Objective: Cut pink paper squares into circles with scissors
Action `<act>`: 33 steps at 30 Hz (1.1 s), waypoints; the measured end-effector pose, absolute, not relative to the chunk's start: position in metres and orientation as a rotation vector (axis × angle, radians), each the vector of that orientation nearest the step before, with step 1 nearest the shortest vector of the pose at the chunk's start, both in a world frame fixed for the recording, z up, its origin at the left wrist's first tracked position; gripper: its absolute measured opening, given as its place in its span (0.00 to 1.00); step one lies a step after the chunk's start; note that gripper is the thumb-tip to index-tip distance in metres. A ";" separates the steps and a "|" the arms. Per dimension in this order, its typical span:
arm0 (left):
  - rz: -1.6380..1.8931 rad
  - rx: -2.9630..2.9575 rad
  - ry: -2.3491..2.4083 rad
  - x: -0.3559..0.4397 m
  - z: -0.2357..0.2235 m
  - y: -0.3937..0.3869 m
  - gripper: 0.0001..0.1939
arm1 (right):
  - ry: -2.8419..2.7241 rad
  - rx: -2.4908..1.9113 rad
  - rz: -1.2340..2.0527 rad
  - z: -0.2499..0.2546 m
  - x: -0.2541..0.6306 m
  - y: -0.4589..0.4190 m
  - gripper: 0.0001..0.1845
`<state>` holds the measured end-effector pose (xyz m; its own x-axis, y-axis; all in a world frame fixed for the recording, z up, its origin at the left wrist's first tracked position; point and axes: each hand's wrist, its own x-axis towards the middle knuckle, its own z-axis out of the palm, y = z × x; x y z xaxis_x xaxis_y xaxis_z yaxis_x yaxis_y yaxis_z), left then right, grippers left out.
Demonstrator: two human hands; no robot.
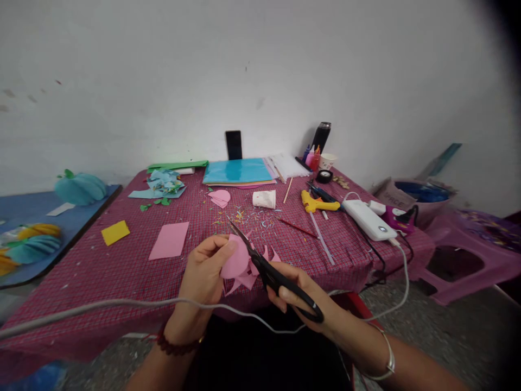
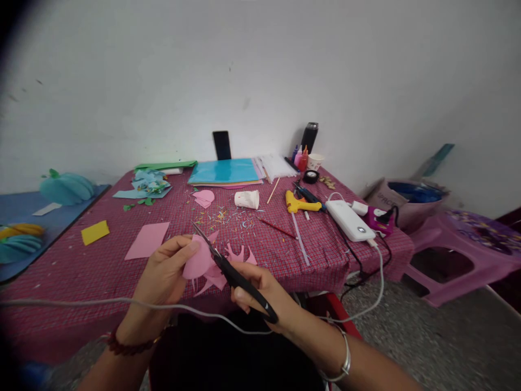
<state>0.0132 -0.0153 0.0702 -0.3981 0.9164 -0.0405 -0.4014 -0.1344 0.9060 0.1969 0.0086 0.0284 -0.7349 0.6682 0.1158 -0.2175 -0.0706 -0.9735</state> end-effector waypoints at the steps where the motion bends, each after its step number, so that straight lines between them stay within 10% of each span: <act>1: 1.709 0.683 1.120 0.013 0.069 -0.015 0.09 | -1.586 -0.497 1.871 0.028 0.197 0.008 0.29; 33: 1.539 0.832 1.175 -0.002 0.068 -0.014 0.11 | -1.703 -0.552 1.848 0.027 0.215 0.020 0.23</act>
